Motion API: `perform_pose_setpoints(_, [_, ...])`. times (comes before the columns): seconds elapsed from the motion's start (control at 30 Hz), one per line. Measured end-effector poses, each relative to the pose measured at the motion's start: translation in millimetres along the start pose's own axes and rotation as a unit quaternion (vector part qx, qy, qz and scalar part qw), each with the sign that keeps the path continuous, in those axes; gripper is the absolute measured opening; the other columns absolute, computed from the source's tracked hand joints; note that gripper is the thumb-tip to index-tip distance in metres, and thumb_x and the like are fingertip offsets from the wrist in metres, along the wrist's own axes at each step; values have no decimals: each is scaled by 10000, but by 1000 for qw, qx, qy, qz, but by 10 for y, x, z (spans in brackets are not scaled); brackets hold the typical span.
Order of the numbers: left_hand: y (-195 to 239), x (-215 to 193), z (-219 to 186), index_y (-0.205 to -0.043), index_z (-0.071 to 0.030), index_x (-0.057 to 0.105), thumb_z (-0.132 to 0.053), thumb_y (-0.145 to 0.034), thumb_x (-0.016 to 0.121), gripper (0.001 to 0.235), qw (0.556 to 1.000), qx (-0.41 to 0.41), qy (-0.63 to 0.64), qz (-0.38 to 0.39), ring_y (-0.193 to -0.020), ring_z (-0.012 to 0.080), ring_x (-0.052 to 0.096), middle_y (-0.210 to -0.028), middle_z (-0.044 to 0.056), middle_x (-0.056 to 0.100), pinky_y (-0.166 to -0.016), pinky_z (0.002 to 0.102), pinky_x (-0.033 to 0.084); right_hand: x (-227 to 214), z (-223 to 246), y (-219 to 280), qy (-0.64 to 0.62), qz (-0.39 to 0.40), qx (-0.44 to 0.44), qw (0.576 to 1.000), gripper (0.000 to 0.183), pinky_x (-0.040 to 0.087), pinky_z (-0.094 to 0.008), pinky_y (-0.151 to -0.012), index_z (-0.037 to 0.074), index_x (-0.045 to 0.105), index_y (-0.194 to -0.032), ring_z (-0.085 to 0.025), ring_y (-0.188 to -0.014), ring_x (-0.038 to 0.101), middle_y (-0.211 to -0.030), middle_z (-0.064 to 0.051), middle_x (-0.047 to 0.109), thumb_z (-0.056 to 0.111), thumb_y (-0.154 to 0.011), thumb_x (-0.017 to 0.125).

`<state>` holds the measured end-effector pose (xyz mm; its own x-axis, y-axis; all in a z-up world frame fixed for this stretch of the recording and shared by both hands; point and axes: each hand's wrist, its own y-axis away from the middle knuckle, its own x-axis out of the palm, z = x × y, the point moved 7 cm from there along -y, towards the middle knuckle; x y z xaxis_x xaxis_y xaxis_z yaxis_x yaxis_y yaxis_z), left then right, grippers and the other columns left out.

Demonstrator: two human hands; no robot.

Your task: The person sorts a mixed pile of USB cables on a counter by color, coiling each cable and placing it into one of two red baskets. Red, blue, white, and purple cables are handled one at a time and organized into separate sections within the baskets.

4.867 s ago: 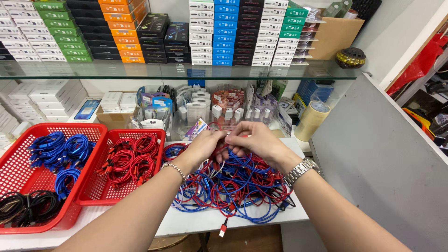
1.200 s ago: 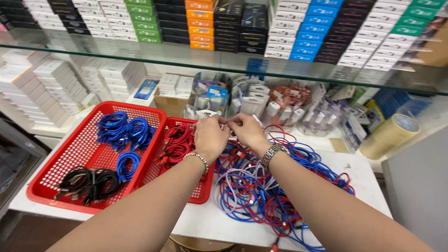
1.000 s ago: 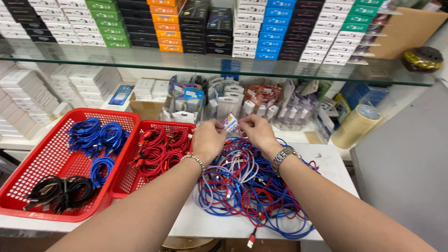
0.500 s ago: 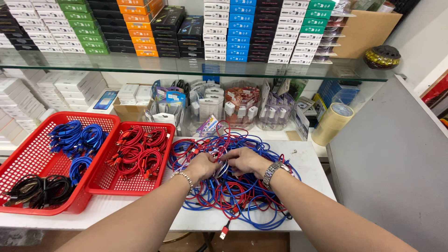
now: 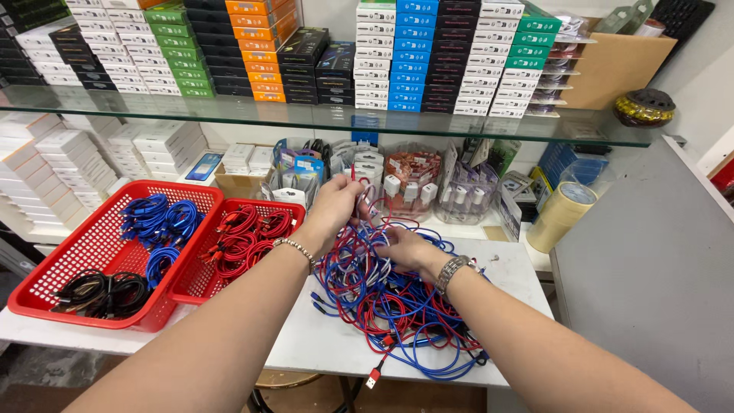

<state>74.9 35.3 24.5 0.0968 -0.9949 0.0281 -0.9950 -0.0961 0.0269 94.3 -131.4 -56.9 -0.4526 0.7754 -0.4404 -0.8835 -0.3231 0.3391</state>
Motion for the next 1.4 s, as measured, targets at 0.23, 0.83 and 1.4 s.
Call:
perform_pose_setpoints(0.23, [5,-373,234,-1006,-52,599,-233,-1003,530,193,998,0,15,-60,-652,153,664,-744,63,692,-605,297,511,-203,282,39,23,14,-2,1000,282,507,-284,-649,24,705,-1108,-118,-685,526,-827,-18,629,251,-1021,562])
perform_pose_setpoints(0.83, [473,-425,390,-1345,-136,574,-250,-759,814,644,862,-18,-455,-223,-1258,376,482,-1323,199,547,-1009,487,425,-1608,-9,681,-156,-82,-8,984,337,620,-339,-828,44,690,-1255,-189,-885,725,-1098,-90,733,249,-1005,595])
perform_pose_setpoints(1.4, [352,426,785,-899,-56,747,-197,-831,671,174,873,97,-474,63,-933,345,727,-922,183,753,-904,454,555,-591,-593,757,492,-58,17,868,856,455,-439,-1049,268,547,-1397,-384,-1309,471,-1488,-139,450,345,-658,973])
